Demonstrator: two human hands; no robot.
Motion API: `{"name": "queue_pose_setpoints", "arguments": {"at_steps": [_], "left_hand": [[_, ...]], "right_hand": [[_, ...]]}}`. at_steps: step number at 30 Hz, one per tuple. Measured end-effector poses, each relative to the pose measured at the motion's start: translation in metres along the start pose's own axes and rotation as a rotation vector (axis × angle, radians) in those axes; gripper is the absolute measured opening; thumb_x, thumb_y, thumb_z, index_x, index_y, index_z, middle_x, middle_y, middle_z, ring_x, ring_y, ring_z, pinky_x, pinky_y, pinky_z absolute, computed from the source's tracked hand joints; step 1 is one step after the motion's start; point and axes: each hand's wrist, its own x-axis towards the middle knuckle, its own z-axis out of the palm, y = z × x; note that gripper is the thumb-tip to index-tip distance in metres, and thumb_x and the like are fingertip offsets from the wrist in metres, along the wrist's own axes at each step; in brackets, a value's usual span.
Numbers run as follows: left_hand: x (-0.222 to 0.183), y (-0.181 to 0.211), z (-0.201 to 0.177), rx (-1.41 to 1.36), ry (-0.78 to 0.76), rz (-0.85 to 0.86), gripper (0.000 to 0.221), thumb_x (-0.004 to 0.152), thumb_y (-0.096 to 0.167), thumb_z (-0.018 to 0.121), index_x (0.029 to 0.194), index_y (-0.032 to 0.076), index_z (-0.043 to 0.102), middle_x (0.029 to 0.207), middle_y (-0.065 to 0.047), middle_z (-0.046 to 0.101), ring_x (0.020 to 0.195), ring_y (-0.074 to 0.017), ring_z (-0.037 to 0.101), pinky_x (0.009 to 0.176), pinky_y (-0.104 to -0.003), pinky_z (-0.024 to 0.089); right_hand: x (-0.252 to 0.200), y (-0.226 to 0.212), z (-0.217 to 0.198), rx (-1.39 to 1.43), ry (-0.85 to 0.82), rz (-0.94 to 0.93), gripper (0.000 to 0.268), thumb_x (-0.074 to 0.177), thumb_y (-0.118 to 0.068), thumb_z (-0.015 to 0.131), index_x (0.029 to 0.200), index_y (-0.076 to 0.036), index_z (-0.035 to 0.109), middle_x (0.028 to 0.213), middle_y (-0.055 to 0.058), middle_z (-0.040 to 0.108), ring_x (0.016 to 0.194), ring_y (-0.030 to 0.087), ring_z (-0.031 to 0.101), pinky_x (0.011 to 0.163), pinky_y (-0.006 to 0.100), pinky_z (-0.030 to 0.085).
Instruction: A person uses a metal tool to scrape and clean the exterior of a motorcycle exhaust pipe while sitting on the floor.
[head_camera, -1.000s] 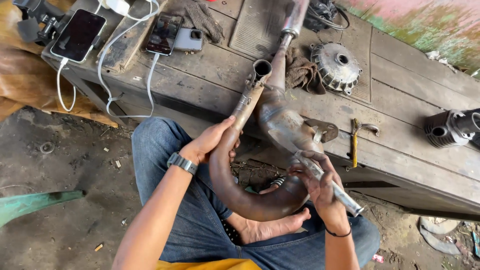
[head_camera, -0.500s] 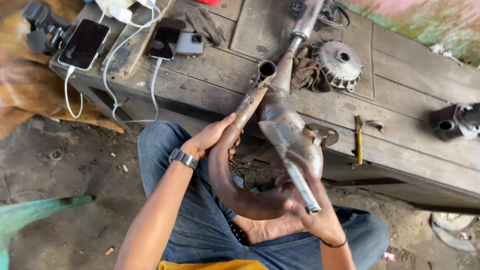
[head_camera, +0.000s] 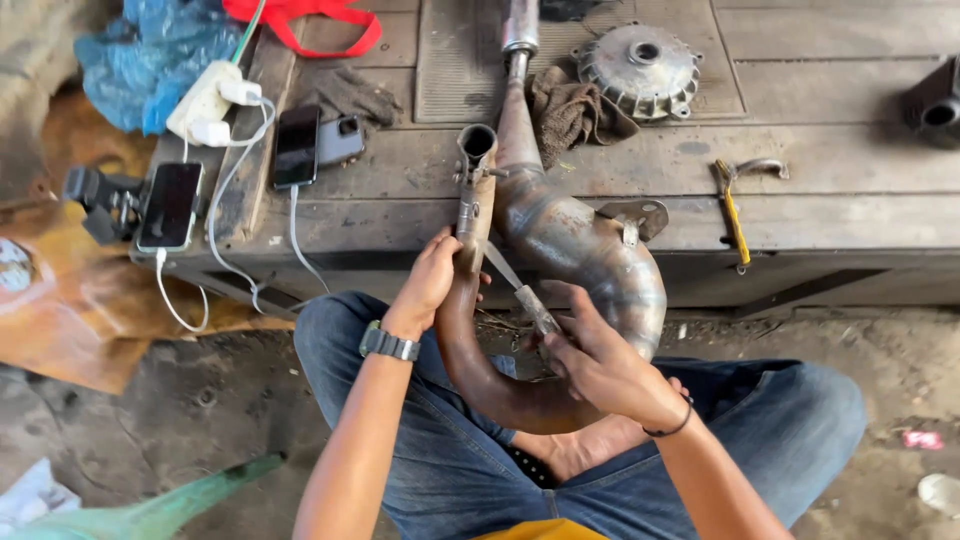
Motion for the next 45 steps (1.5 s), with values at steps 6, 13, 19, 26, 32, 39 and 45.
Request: {"name": "queue_pose_setpoints", "arguments": {"at_steps": [6, 13, 19, 26, 32, 39, 45], "left_hand": [[-0.001, 0.009, -0.013, 0.465, -0.025, 0.127, 0.094, 0.097, 0.059, 0.059, 0.157, -0.009, 0.033, 0.158, -0.036, 0.032, 0.145, -0.0491, 0.037, 0.118, -0.061, 0.034], [-0.007, 0.026, 0.004, 0.41, -0.133, 0.025, 0.041, 0.087, 0.031, 0.076, 0.112, 0.008, 0.052, 0.088, -0.011, 0.066, 0.067, -0.0237, 0.07, 0.063, -0.036, 0.059], [-0.009, 0.027, 0.003, 0.618, -0.111, 0.151, 0.048, 0.091, 0.045, 0.063, 0.123, 0.01, 0.064, 0.108, -0.003, 0.069, 0.101, -0.0155, 0.065, 0.089, -0.032, 0.052], [0.001, 0.012, -0.009, 0.614, -0.037, 0.182, 0.067, 0.094, 0.051, 0.051, 0.147, 0.01, 0.051, 0.15, -0.01, 0.055, 0.142, -0.0212, 0.047, 0.119, -0.036, 0.034], [-0.004, 0.015, -0.001, 0.603, 0.072, 0.074, 0.081, 0.093, 0.059, 0.041, 0.157, 0.009, 0.036, 0.167, -0.012, 0.032, 0.156, -0.0233, 0.028, 0.126, -0.039, 0.021], [-0.001, 0.013, -0.002, 0.573, 0.112, 0.034, 0.082, 0.093, 0.058, 0.042, 0.159, 0.011, 0.031, 0.17, -0.008, 0.028, 0.157, -0.0209, 0.025, 0.126, -0.037, 0.021], [0.009, 0.004, -0.015, 0.5, 0.07, 0.039, 0.072, 0.099, 0.047, 0.039, 0.161, 0.011, 0.028, 0.17, -0.007, 0.026, 0.156, -0.0201, 0.026, 0.124, -0.035, 0.025]], "right_hand": [[0.025, 0.014, 0.024, -0.668, 0.113, 0.091, 0.061, 0.103, -0.022, 0.039, 0.163, -0.018, 0.027, 0.131, 0.027, 0.057, 0.11, 0.05, 0.067, 0.081, 0.058, 0.062], [0.041, 0.035, 0.048, -0.572, 0.163, -0.096, 0.067, 0.1, -0.009, 0.042, 0.162, -0.002, 0.019, 0.112, 0.022, 0.052, 0.075, 0.044, 0.063, 0.067, 0.054, 0.052], [0.041, 0.028, 0.047, -0.54, 0.166, -0.086, 0.074, 0.093, 0.0, 0.04, 0.163, -0.001, 0.015, 0.108, 0.023, 0.053, 0.073, 0.046, 0.06, 0.067, 0.053, 0.052], [0.049, 0.042, 0.055, -0.56, 0.215, -0.152, 0.067, 0.097, -0.004, 0.041, 0.16, 0.002, 0.021, 0.112, 0.026, 0.054, 0.071, 0.046, 0.064, 0.067, 0.052, 0.054], [0.046, 0.031, 0.061, -0.59, 0.182, -0.004, 0.076, 0.093, -0.004, 0.043, 0.163, -0.006, 0.015, 0.116, 0.02, 0.05, 0.076, 0.05, 0.064, 0.069, 0.056, 0.052], [0.046, 0.03, 0.068, -0.723, 0.15, 0.09, 0.086, 0.09, 0.001, 0.047, 0.166, -0.01, 0.008, 0.131, 0.019, 0.042, 0.076, 0.051, 0.065, 0.076, 0.061, 0.053], [0.041, 0.021, 0.07, -0.669, 0.157, 0.103, 0.085, 0.09, 0.001, 0.043, 0.165, -0.016, 0.008, 0.131, 0.021, 0.041, 0.068, 0.057, 0.062, 0.064, 0.062, 0.049]]}}
